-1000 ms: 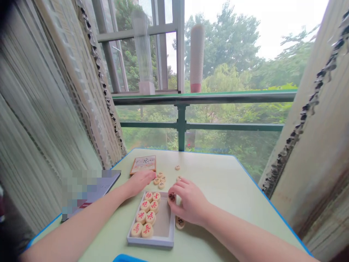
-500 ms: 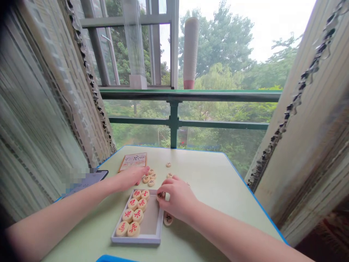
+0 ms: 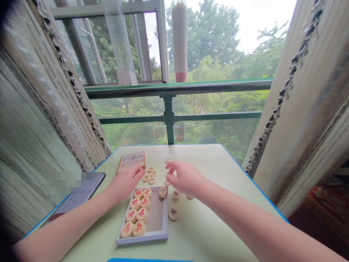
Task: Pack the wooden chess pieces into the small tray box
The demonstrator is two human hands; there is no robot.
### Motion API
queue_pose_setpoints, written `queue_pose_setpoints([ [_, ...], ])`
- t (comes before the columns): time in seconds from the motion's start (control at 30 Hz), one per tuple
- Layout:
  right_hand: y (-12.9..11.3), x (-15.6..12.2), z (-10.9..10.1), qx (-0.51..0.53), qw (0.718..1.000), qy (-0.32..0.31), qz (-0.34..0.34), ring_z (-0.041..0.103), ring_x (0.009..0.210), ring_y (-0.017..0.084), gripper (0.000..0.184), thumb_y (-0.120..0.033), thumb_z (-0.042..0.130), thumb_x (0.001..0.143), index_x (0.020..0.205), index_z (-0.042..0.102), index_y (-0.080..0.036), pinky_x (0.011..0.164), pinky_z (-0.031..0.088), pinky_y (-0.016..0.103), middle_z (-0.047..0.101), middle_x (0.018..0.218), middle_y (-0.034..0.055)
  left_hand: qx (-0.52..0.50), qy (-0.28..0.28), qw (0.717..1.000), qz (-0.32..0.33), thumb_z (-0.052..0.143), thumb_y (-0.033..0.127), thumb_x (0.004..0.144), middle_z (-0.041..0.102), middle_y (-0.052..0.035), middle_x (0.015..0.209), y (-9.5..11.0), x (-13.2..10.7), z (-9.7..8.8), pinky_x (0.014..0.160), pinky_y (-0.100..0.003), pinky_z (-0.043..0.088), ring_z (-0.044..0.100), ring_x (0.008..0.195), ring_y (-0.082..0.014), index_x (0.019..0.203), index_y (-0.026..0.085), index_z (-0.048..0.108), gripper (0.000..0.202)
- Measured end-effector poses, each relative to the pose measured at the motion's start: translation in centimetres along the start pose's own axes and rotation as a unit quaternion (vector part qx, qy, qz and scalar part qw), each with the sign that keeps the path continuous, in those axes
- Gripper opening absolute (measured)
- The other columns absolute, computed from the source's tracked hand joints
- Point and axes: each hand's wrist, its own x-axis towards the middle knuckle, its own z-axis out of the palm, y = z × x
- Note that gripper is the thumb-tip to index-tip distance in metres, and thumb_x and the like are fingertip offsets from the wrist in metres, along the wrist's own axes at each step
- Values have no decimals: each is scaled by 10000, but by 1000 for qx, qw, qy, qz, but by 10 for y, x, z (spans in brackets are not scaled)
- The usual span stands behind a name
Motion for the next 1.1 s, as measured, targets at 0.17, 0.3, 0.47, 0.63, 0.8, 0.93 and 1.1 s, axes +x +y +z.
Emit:
queue_pose_setpoints([
  [0.17, 28, -6, 5, -59, 987, 133, -64, 596, 777, 167, 160, -215, 482, 811, 883, 625, -204, 707, 442, 292, 662, 818, 31, -75, -11, 997, -4, 253, 571, 855, 615, -31, 722, -1, 0, 11, 661, -301, 385, 551, 700, -193, 721, 198, 489, 461],
  [0.3, 50, -14, 19, -98, 976, 139, -138, 546, 667, 147, 153, -211, 469, 829, 785, 614, -187, 639, 412, 266, 620, 695, 32, -89, -15, 996, -5, 311, 554, 845, 586, -13, 673, -4, 3, 13, 643, -293, 388, 528, 661, -177, 730, 191, 521, 435],
  [0.47, 53, -16, 18, -115, 971, 98, -183, 531, 650, 133, 166, -197, 463, 835, 759, 610, -184, 609, 387, 241, 617, 691, 33, -146, -33, 989, -21, 254, 574, 852, 582, -26, 687, -12, 10, 11, 633, -288, 413, 519, 643, -160, 836, 161, 598, 537],
  [0.63, 50, -18, 8, -145, 963, 91, -209, 522, 623, 129, 195, -188, 447, 846, 757, 620, -179, 595, 368, 239, 621, 673, 38, -156, -35, 987, -21, 218, 607, 849, 592, -40, 693, -15, 12, 11, 622, -286, 421, 521, 638, -155, 869, 143, 626, 618],
  [0.8, 48, -19, 6, -166, 964, 74, -192, 538, 632, 129, 185, -185, 459, 828, 756, 629, -185, 586, 363, 229, 639, 695, 34, -161, -46, 986, 3, 240, 621, 842, 603, -46, 697, -14, 9, 9, 625, -282, 430, 534, 665, -161, 864, 148, 625, 610],
  [0.93, 49, -19, 8, -171, 963, 66, -197, 550, 641, 128, 186, -186, 461, 815, 774, 643, -187, 579, 361, 224, 658, 728, 36, -163, -54, 985, 21, 250, 624, 839, 609, -49, 699, -16, 9, 9, 614, -275, 435, 538, 668, -160, 841, 150, 618, 600],
  [1.1, 52, -19, 6, -175, 964, 82, -182, 556, 623, 125, 211, -203, 450, 822, 782, 656, -189, 558, 348, 221, 661, 705, 30, -142, -75, 985, 60, 229, 612, 850, 612, -48, 702, -18, 9, 9, 625, -272, 428, 525, 653, -151, 796, 152, 599, 592],
])
